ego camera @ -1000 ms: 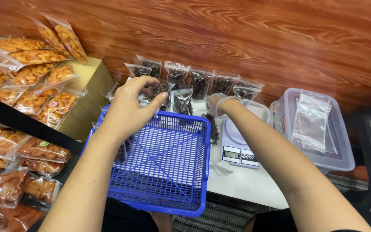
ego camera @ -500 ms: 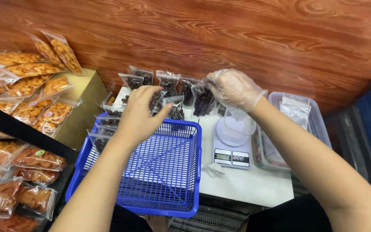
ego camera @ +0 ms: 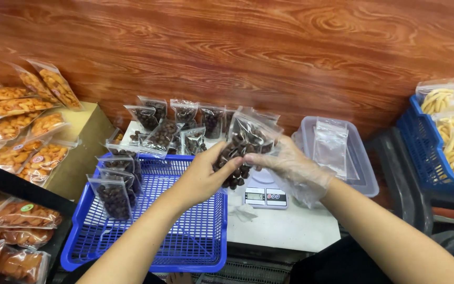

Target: Inspecting, weighing, and organizing small plastic bags of food items into a blue basket.

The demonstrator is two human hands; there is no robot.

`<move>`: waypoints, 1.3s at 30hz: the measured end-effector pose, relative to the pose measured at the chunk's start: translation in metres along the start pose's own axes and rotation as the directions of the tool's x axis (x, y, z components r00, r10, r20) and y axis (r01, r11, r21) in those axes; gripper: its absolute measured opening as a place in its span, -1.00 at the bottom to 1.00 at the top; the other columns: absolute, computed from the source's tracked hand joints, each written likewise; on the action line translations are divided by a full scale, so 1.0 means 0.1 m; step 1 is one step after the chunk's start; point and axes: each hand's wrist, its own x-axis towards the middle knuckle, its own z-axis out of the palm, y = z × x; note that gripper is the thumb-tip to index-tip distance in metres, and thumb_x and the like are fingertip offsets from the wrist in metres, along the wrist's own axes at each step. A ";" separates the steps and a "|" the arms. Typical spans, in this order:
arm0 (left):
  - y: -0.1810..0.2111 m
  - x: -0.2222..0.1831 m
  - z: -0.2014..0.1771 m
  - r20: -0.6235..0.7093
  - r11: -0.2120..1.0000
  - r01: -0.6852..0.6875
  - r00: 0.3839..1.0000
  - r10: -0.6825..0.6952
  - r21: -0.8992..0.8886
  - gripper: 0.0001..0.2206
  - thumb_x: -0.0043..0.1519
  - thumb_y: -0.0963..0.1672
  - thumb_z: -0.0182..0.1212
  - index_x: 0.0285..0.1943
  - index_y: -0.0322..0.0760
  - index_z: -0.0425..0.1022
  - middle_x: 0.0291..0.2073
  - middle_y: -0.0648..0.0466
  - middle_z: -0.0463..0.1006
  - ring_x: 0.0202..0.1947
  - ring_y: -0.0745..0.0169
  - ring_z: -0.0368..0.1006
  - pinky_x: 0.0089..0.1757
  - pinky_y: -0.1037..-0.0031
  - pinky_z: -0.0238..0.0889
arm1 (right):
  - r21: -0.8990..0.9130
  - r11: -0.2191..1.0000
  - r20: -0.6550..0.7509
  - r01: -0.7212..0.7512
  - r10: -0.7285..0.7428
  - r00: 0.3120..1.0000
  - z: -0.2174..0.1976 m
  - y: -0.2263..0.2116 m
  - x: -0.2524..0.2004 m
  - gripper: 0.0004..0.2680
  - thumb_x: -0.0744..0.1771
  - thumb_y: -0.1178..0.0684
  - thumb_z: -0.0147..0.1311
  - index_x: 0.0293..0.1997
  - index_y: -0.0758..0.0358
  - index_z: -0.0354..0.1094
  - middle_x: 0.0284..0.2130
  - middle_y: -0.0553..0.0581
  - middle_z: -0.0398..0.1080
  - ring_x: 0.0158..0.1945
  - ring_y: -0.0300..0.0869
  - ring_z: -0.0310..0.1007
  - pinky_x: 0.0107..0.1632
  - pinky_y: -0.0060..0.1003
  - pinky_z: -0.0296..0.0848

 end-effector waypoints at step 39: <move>-0.17 -0.04 0.11 0.053 0.967 0.155 0.988 -0.148 -0.201 -0.76 0.27 -0.04 0.30 -0.18 -0.32 0.59 -0.41 0.01 0.70 -0.30 0.37 0.55 -0.23 0.50 0.46 | -0.223 0.966 0.040 0.128 -0.122 0.992 0.18 0.24 -0.14 -0.66 0.42 -0.21 -0.18 0.10 0.16 0.47 -0.40 0.19 0.50 -0.43 -0.15 0.50 -0.21 -0.18 0.60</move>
